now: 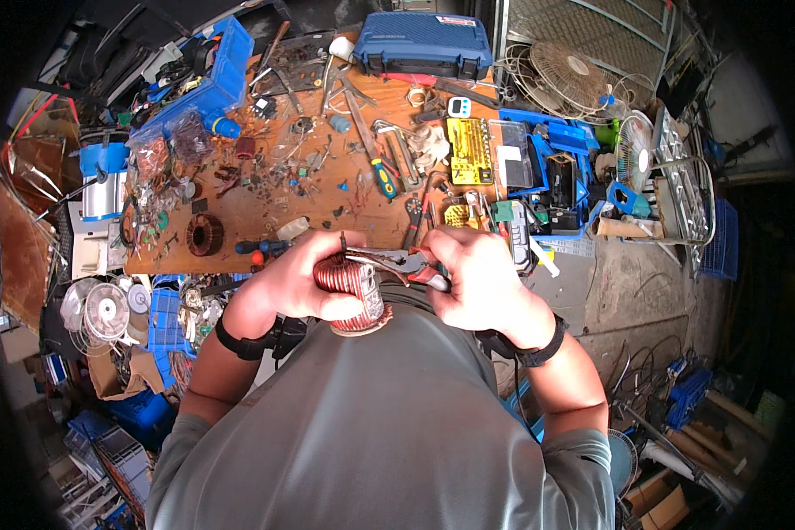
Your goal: Cutting and manipulating copper windings on an electric motor stator using pliers.
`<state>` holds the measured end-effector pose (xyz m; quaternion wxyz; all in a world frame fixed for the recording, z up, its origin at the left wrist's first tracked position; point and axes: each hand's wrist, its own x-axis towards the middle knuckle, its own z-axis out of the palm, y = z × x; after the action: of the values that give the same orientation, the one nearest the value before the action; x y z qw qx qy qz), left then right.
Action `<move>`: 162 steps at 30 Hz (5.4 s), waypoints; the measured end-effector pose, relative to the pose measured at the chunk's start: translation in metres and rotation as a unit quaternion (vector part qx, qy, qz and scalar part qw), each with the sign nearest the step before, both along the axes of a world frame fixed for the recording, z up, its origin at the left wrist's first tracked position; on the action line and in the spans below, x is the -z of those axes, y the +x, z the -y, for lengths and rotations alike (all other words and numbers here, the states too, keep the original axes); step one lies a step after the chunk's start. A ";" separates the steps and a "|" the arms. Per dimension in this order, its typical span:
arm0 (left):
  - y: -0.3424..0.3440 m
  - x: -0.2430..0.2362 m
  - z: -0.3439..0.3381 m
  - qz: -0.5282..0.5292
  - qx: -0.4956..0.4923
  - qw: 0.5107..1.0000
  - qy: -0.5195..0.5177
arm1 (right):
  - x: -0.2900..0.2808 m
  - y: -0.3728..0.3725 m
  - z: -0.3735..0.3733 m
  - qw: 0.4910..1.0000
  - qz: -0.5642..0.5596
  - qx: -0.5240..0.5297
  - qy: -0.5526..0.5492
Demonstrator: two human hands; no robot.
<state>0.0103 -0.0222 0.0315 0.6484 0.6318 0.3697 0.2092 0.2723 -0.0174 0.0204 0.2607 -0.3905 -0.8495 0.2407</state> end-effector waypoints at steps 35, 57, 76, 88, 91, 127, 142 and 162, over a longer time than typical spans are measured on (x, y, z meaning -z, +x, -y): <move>-0.008 0.011 0.003 -0.163 -0.091 0.907 0.376 | -0.002 0.015 -0.003 0.996 -0.009 -0.055 -0.066; -0.017 0.312 0.009 -0.327 -0.232 0.873 0.278 | 0.117 0.044 0.093 0.670 -0.142 0.183 -0.705; -0.022 0.365 0.018 -0.342 -0.159 0.889 0.260 | 0.179 -0.017 0.119 0.528 -0.279 0.209 -0.774; -0.014 0.355 0.023 -0.391 -0.176 0.879 0.207 | 0.241 -0.042 0.080 0.449 -0.266 0.102 -0.847; -0.015 0.360 0.016 -0.373 -0.154 0.892 0.202 | 0.246 -0.049 0.070 0.454 -0.245 0.108 -0.850; -0.016 0.388 0.012 -0.303 -0.162 0.902 0.262 | 0.297 -0.077 0.067 0.323 -0.429 0.061 -0.842; -0.019 0.382 0.009 -0.321 -0.127 0.902 0.259 | 0.276 -0.126 0.070 0.798 0.366 0.224 -0.424; -0.019 0.389 0.011 -0.321 -0.140 0.899 0.264 | 0.267 -0.096 0.051 0.565 -0.105 0.172 -0.800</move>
<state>-0.0089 -0.0330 -0.3574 0.2685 0.7544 0.5733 0.1737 0.1766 -0.0688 -0.2470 -0.0345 -0.5501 -0.1932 0.8117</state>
